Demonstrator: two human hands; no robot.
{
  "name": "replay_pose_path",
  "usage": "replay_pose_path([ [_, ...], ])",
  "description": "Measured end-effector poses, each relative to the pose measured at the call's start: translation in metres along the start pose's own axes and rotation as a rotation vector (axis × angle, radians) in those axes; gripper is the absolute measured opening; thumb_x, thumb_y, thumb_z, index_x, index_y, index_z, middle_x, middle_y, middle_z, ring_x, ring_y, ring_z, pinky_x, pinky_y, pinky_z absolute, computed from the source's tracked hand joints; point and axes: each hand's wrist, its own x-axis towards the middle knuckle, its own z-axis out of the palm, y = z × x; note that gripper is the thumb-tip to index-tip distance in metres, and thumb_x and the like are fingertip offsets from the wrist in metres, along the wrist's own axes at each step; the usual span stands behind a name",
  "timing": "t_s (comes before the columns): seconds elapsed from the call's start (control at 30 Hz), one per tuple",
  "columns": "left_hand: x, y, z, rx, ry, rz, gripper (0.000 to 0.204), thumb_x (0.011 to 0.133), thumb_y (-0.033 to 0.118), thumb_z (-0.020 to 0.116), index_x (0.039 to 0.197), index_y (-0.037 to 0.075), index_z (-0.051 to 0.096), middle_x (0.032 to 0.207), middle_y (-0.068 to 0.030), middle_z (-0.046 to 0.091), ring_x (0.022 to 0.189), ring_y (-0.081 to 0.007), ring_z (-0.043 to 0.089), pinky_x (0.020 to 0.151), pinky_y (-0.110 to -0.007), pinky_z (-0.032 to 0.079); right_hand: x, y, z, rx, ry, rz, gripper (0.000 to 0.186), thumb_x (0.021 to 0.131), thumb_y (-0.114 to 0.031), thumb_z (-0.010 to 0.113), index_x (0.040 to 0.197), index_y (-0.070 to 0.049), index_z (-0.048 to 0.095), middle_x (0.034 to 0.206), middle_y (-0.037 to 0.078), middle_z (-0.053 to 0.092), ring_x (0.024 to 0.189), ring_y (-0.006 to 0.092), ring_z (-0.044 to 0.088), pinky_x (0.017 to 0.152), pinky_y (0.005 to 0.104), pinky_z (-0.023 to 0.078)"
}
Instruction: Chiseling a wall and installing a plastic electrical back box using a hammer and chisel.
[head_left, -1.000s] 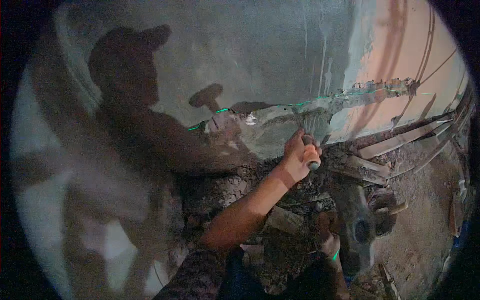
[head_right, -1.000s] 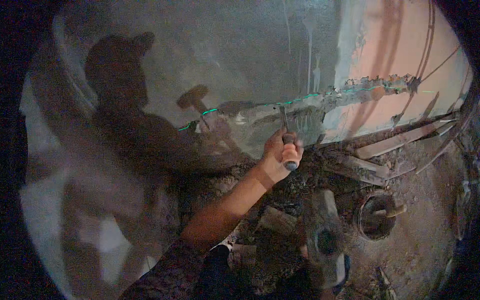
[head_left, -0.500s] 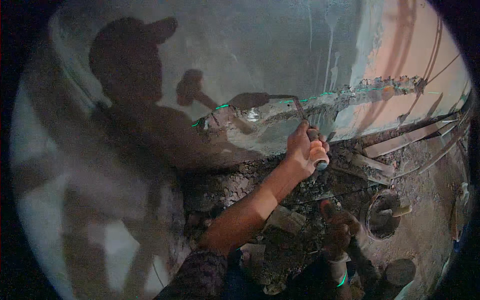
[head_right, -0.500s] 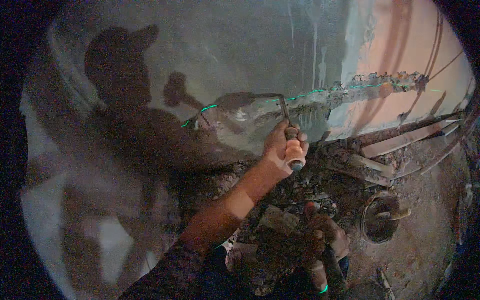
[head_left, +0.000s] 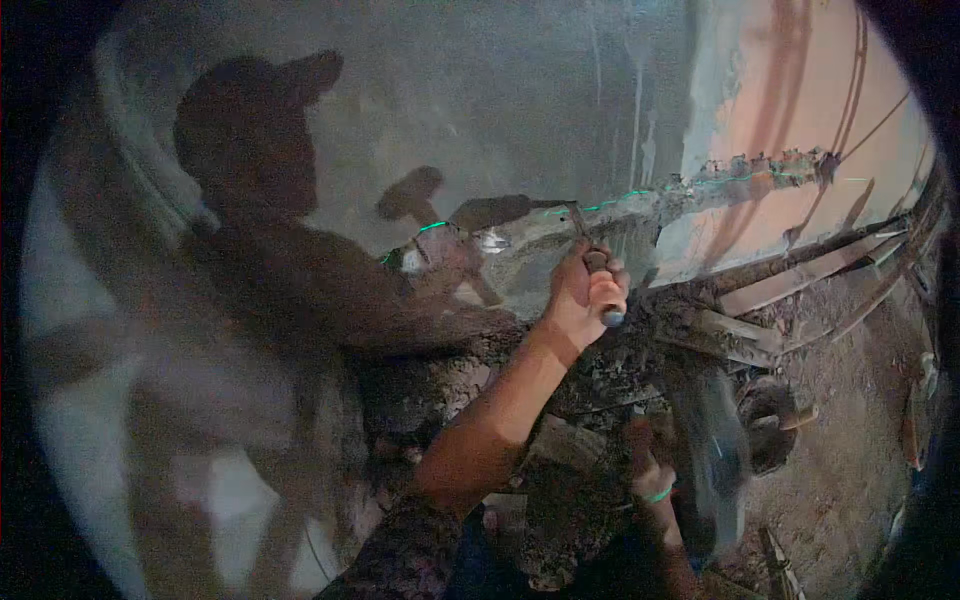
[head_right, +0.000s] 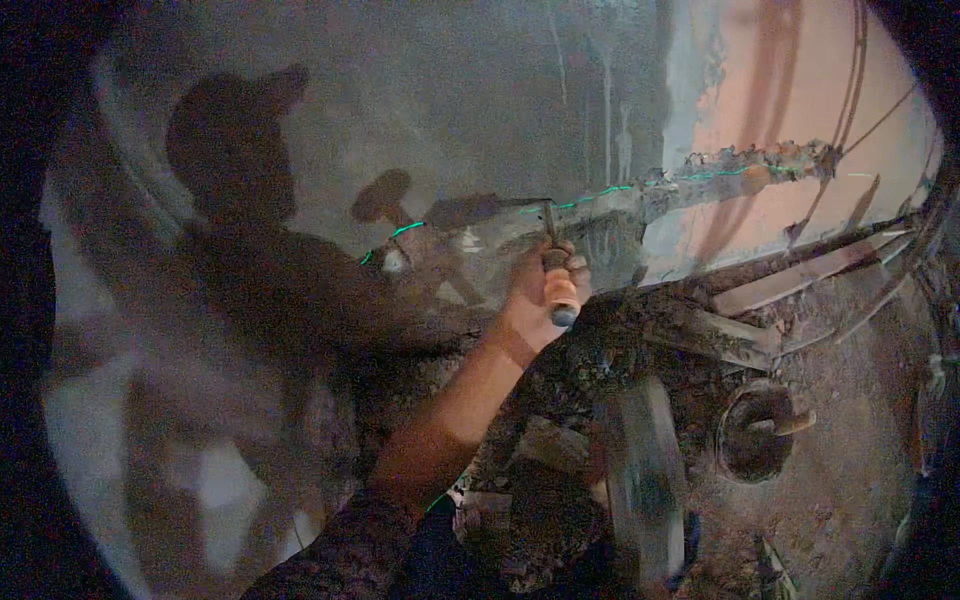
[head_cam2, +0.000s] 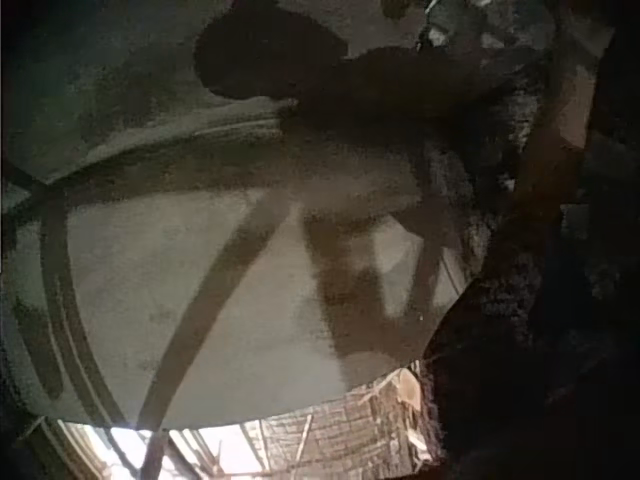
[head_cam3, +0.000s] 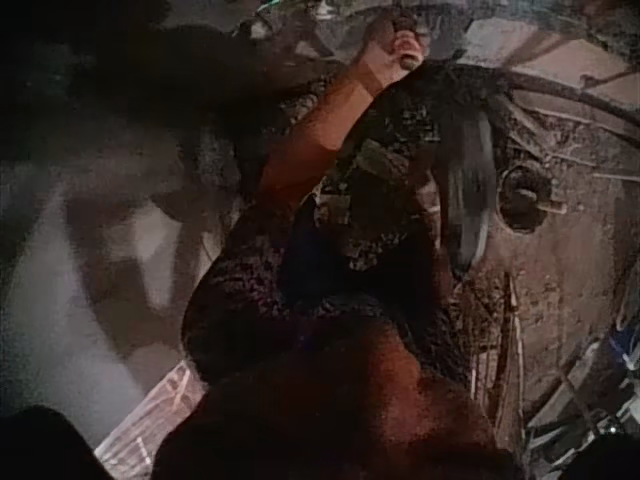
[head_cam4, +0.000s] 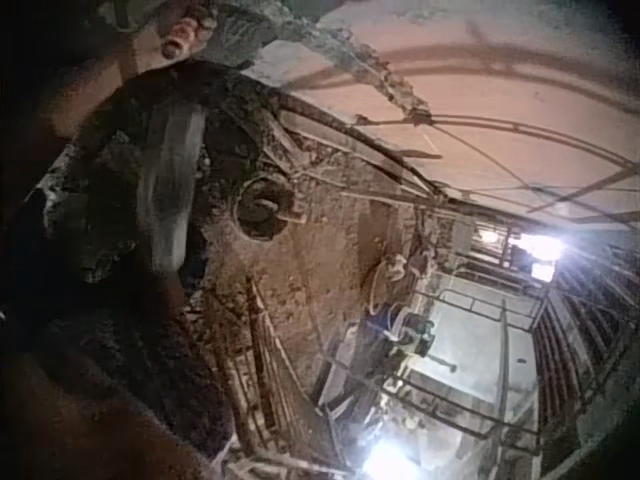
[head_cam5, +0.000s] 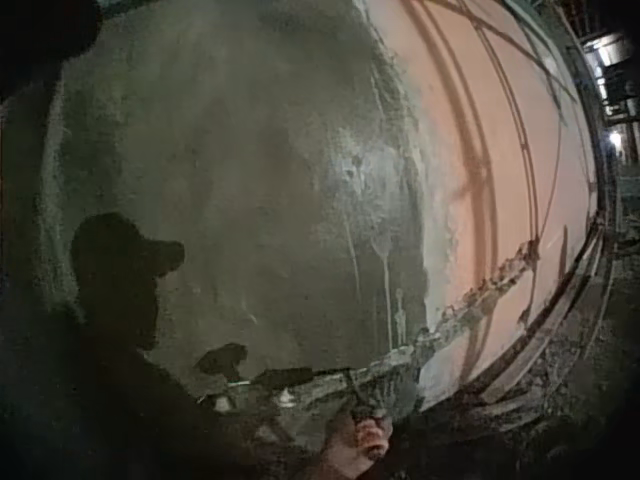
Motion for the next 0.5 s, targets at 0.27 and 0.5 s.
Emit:
replay_pose_path([
  [0.27, -0.001, 0.0, 0.027, 0.288, 0.229, 0.313, 0.027, 0.095, 0.032, 0.054, 0.086, 0.007, 0.054, 0.076, -0.0059, 0.055, 0.058, -0.0163, 0.051, 0.042, -0.029, 0.046, 0.039, 0.036, 0.011, 1.057, 0.008, 0.114, 0.025, 0.101, -0.02, 0.052, 0.119, -0.002, 0.054, 0.106, 0.009, 0.058, 0.105, 0.027, 0.061, 0.101, 0.0398, 0.049],
  [0.5, 0.012, -0.002, 0.021, 0.155, 0.133, 0.273, 0.032, 0.102, 0.037, 0.046, 0.091, 0.008, 0.05, 0.073, -0.012, 0.054, 0.056, -0.0187, 0.049, 0.037, -0.024, 0.036, 0.018, 0.026, 0.007, 0.808, 0.282, 0.394, 0.037, 0.102, -0.02, 0.053, 0.131, 0.002, 0.054, 0.123, 0.014, 0.06, 0.098, 0.0202, 0.061, 0.09, 0.0342, 0.05],
])
